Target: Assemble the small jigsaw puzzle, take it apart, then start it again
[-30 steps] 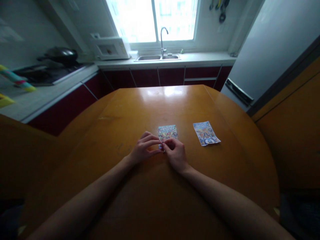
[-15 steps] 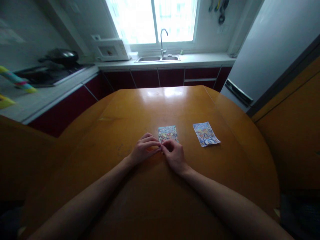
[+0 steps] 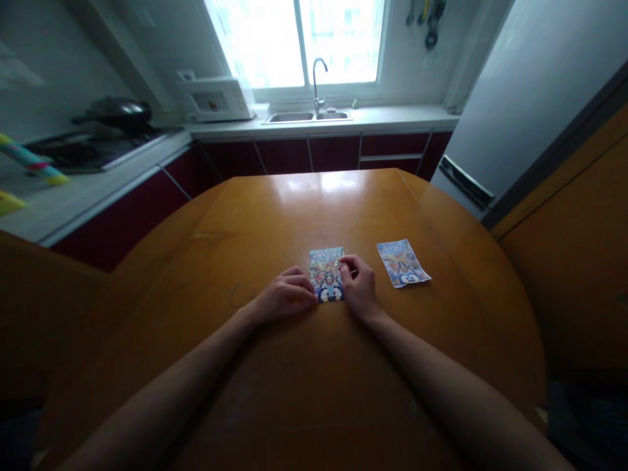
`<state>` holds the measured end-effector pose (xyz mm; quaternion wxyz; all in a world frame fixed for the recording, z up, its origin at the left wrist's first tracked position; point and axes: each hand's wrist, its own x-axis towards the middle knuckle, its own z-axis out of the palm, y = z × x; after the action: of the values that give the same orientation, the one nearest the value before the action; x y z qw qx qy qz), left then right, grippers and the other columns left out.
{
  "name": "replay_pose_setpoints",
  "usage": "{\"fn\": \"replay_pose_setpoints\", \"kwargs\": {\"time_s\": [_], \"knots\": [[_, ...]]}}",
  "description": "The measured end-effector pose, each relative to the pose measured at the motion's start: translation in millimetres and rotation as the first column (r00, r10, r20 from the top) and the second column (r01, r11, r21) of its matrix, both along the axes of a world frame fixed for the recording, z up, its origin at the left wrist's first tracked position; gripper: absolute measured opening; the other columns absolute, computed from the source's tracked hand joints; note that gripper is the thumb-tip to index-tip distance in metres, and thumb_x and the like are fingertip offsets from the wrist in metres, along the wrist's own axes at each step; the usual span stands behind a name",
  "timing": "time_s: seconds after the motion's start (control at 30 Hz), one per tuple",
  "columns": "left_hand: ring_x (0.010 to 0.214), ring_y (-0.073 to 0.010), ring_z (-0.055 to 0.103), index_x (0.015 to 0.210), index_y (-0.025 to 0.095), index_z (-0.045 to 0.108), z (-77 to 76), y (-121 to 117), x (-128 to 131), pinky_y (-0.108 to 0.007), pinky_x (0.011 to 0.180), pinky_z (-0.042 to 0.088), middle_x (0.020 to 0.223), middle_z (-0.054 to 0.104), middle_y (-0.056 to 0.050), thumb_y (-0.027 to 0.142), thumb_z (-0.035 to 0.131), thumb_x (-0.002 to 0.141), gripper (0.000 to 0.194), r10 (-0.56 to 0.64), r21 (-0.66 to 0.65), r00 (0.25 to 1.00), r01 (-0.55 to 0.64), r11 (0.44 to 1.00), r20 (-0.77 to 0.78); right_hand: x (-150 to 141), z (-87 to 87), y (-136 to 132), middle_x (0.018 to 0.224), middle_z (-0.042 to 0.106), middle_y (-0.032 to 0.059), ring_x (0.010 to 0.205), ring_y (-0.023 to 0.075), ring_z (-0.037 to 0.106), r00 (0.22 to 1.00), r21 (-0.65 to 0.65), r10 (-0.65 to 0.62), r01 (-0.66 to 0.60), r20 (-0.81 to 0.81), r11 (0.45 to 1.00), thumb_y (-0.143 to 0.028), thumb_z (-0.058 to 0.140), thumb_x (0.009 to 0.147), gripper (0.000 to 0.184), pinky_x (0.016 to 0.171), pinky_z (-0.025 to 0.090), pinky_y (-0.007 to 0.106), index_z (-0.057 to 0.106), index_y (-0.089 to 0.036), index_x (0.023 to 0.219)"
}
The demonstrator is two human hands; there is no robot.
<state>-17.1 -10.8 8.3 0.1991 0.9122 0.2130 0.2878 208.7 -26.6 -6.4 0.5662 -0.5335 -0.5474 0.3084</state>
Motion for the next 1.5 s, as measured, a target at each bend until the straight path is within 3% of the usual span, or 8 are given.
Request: {"fn": "replay_pose_setpoints", "kwargs": {"time_s": [0.6, 1.5], "knots": [[0.092, -0.0179, 0.056, 0.088, 0.027, 0.077, 6.1, -3.5, 1.9, -0.032, 0.085, 0.049, 0.093, 0.07, -0.003, 0.026, 0.071, 0.088, 0.007, 0.029, 0.024, 0.994, -0.026, 0.999, -0.107, -2.3, 0.6, -1.4, 0.084, 0.07, 0.0063, 0.075, 0.0207, 0.064, 0.994, 0.021, 0.068, -0.07, 0.085, 0.997, -0.023, 0.054, 0.085, 0.016, 0.065, 0.048, 0.032, 0.069, -0.018, 0.085], [0.096, -0.0191, 0.056, 0.096, 0.027, 0.077, -6.1, 3.3, 1.0, -0.032, 0.086, 0.047, 0.1, 0.068, -0.004, 0.036, 0.073, 0.088, 0.013, 0.044, -0.037, 0.998, -0.046, 0.998, -0.049, -3.3, -0.1, -0.1, 0.083, 0.069, 0.0046, 0.075, 0.0191, 0.063, 0.984, 0.037, 0.106, -0.112, 0.144, 0.993, -0.018, 0.052, 0.083, 0.016, 0.066, 0.048, 0.03, 0.068, -0.019, 0.082]]}}
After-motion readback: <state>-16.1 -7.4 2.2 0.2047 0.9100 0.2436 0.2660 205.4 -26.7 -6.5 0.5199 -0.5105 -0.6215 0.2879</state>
